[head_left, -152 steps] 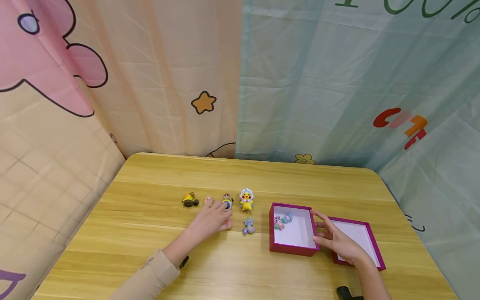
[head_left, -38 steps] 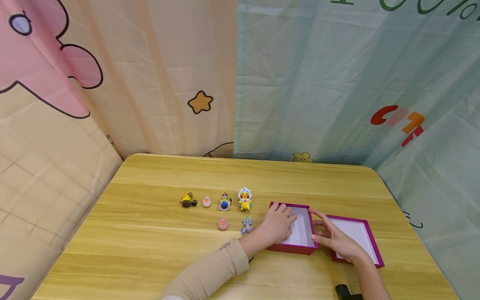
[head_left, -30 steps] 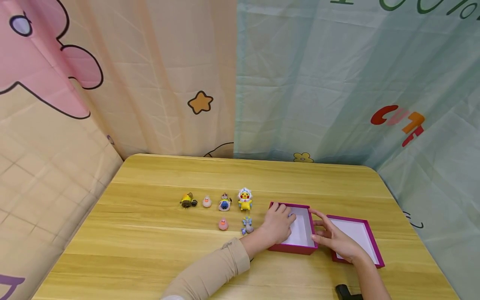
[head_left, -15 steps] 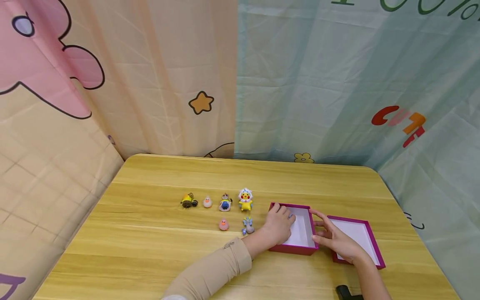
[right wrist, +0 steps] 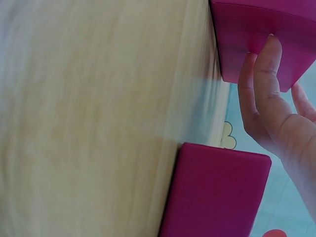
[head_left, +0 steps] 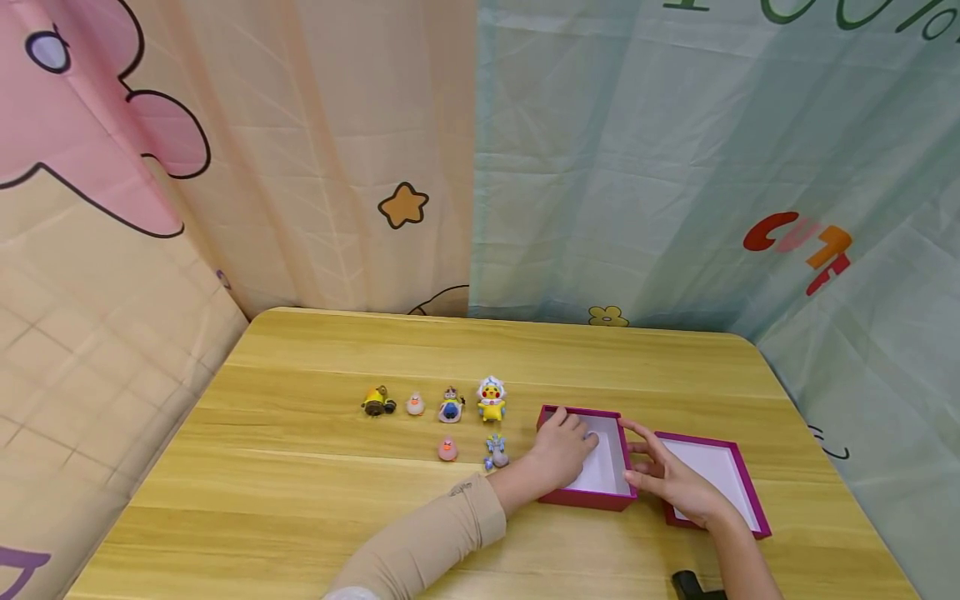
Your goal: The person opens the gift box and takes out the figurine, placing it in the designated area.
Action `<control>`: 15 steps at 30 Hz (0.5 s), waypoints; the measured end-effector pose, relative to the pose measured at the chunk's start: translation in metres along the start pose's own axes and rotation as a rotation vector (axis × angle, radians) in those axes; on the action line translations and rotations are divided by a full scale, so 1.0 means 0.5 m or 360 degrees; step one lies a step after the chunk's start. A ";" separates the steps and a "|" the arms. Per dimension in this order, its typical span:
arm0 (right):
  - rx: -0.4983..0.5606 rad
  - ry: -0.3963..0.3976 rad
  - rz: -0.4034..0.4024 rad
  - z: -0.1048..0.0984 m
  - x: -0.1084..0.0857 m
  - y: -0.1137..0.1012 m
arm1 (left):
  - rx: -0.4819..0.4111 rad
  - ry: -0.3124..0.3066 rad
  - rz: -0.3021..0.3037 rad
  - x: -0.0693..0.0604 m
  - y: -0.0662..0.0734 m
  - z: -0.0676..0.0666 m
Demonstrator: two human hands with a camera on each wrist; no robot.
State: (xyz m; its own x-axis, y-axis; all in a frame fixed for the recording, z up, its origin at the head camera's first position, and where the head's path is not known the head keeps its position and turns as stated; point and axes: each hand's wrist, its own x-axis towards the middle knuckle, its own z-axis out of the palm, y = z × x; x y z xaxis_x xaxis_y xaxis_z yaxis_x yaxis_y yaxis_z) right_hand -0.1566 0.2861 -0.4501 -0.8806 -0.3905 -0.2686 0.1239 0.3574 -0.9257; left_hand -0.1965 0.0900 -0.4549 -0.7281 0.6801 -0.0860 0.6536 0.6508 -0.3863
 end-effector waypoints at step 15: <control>0.0005 -0.0014 -0.0020 0.000 0.000 -0.004 | 0.0209 0.0028 0.0014 0.006 0.007 0.005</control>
State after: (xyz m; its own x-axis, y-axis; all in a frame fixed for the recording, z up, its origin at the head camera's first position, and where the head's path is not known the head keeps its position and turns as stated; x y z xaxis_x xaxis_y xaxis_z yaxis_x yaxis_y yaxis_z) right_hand -0.1568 0.2854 -0.4485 -0.8780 -0.4025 -0.2591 0.1141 0.3497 -0.9299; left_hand -0.1968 0.0934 -0.4590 -0.7180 0.6921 -0.0740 0.6262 0.5960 -0.5026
